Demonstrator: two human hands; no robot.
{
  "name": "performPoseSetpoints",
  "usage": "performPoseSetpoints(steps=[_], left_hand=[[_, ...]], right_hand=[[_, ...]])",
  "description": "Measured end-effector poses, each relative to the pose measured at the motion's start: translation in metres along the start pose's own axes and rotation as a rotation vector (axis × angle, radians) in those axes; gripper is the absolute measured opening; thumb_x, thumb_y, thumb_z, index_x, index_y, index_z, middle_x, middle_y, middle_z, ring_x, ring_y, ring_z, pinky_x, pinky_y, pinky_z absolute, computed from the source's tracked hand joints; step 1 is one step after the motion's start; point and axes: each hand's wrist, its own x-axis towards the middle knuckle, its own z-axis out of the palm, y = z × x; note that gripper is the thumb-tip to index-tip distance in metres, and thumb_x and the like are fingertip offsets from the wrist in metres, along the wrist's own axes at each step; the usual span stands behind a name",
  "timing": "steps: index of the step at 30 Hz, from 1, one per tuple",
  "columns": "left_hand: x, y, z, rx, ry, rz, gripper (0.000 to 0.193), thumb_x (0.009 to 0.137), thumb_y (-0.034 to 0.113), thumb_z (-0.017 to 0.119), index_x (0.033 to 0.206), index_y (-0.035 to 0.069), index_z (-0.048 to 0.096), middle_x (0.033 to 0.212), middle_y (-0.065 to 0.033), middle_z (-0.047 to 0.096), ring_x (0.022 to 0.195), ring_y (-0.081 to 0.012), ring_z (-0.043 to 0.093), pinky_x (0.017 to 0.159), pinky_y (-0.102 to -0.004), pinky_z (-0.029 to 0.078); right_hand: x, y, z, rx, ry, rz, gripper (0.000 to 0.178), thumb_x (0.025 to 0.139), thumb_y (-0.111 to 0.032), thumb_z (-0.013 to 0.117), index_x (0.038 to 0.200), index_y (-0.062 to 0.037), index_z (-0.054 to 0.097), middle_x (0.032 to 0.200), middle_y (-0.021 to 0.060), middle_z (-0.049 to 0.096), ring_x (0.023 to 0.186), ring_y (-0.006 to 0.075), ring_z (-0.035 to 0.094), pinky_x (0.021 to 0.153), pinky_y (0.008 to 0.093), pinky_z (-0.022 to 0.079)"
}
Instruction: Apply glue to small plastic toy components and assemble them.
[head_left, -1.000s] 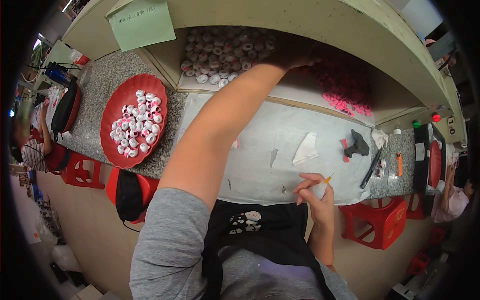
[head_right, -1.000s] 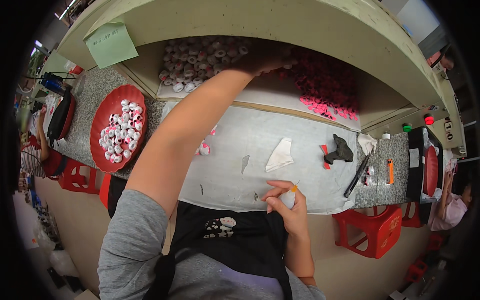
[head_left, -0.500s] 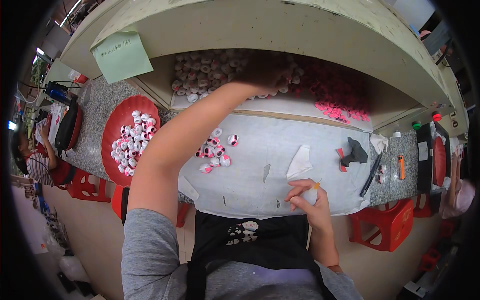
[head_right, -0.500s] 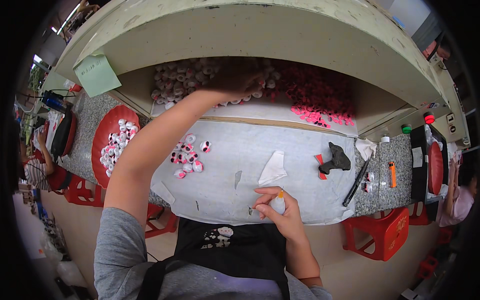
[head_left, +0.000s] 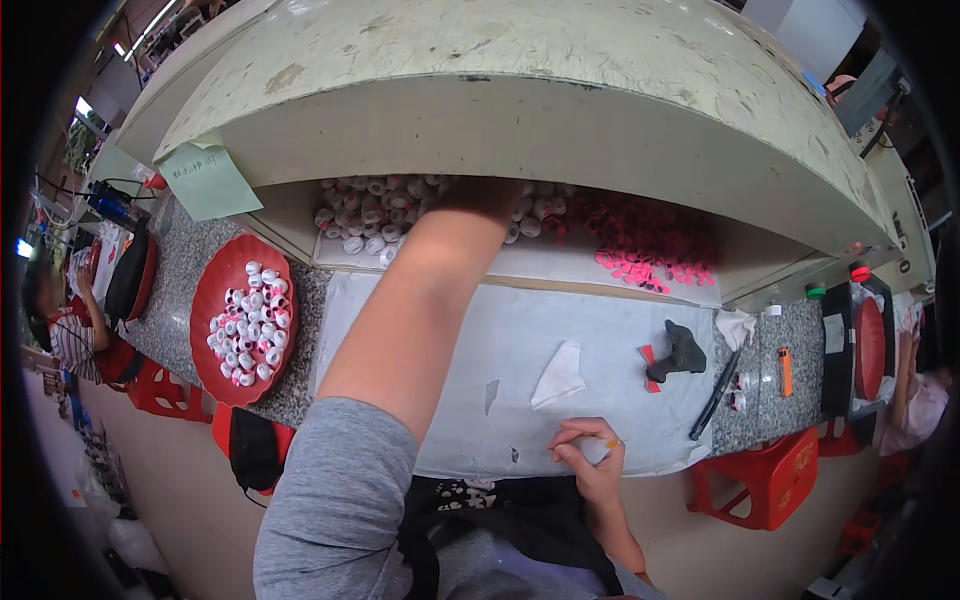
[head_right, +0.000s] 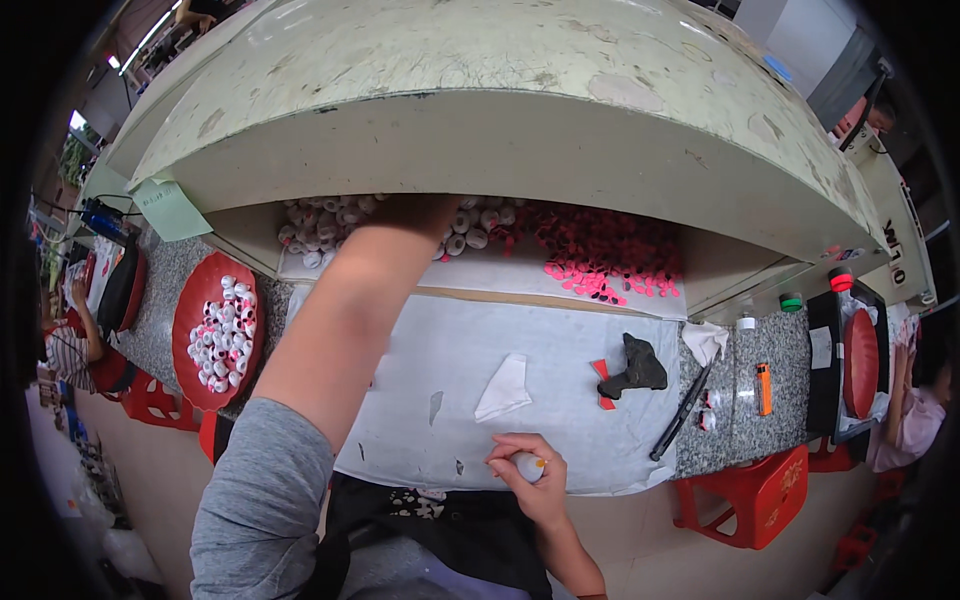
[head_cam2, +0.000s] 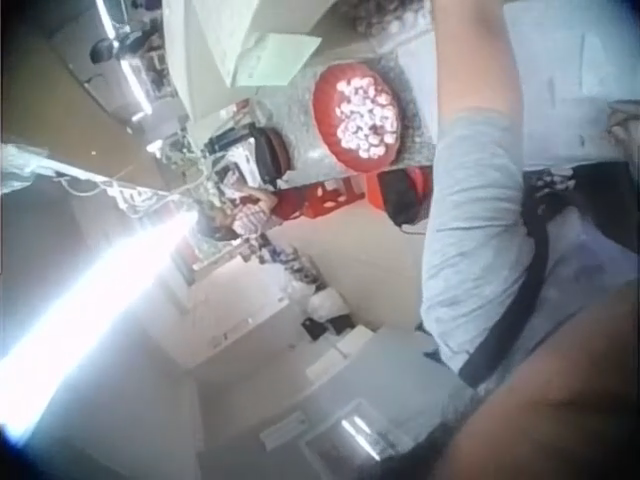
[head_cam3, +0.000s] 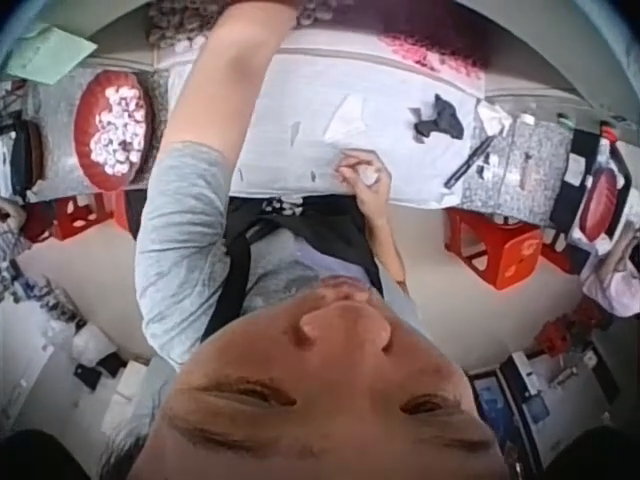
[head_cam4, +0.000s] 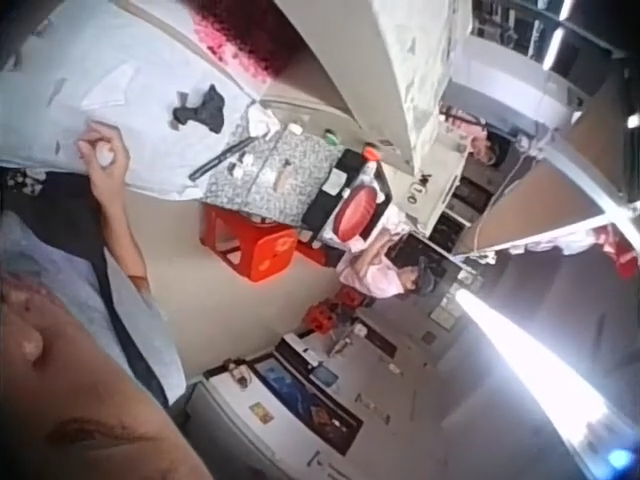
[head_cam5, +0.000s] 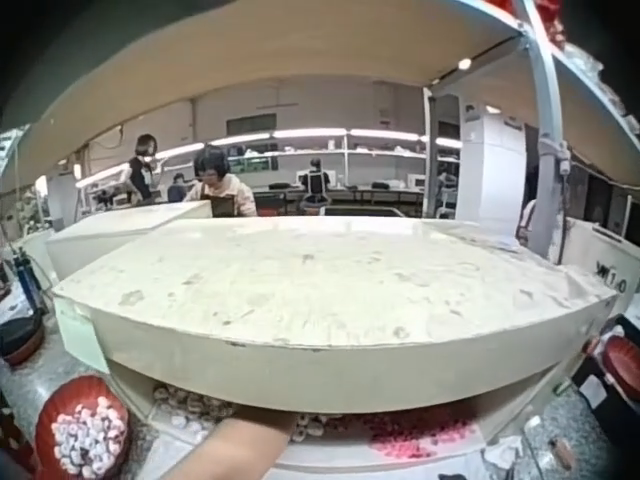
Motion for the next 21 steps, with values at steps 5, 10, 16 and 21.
performPoseSetpoints(steps=[5,10,16,21], left_hand=[[-0.005,-0.003,0.011,0.115,0.234,0.112,0.033,0.078,0.032,0.042,0.099,0.008,0.052,0.093,-0.0075,0.055,0.087,-0.0199,0.050,0.074,-0.0344,0.039],[-0.017,0.018,-0.005,0.015,0.231,0.291,0.035,0.078,0.034,0.041,0.101,0.010,0.051,0.099,-0.0076,0.052,0.092,-0.0208,0.048,0.079,-0.0347,0.036],[-0.016,-0.019,-0.006,0.122,0.242,0.135,0.035,0.077,0.033,0.044,0.101,0.010,0.051,0.098,-0.0079,0.052,0.092,-0.0218,0.048,0.078,-0.0347,0.036],[-0.003,-0.038,-0.006,0.187,0.278,0.012,0.034,0.075,0.032,0.046,0.101,0.010,0.051,0.098,-0.0082,0.052,0.093,-0.0226,0.047,0.078,-0.0348,0.036]], right_hand=[[0.001,0.000,-0.003,0.022,-0.032,-0.009,0.022,0.067,0.007,0.051,0.088,0.0044,0.047,0.068,0.0128,0.054,0.057,0.0148,0.051,0.053,0.0239,0.042],[0.000,0.003,-0.008,0.010,-0.034,-0.038,0.022,0.067,0.007,0.052,0.088,0.0045,0.047,0.068,0.0128,0.054,0.057,0.0146,0.051,0.053,0.0236,0.042],[0.000,0.001,-0.006,-0.069,-0.032,-0.082,0.023,0.067,0.006,0.052,0.089,0.0043,0.047,0.068,0.0119,0.054,0.057,0.0137,0.050,0.053,0.0224,0.041],[-0.001,0.003,0.000,-0.021,0.001,-0.045,0.023,0.068,0.005,0.051,0.090,0.0041,0.047,0.068,0.0117,0.053,0.057,0.0136,0.050,0.053,0.0223,0.041]])
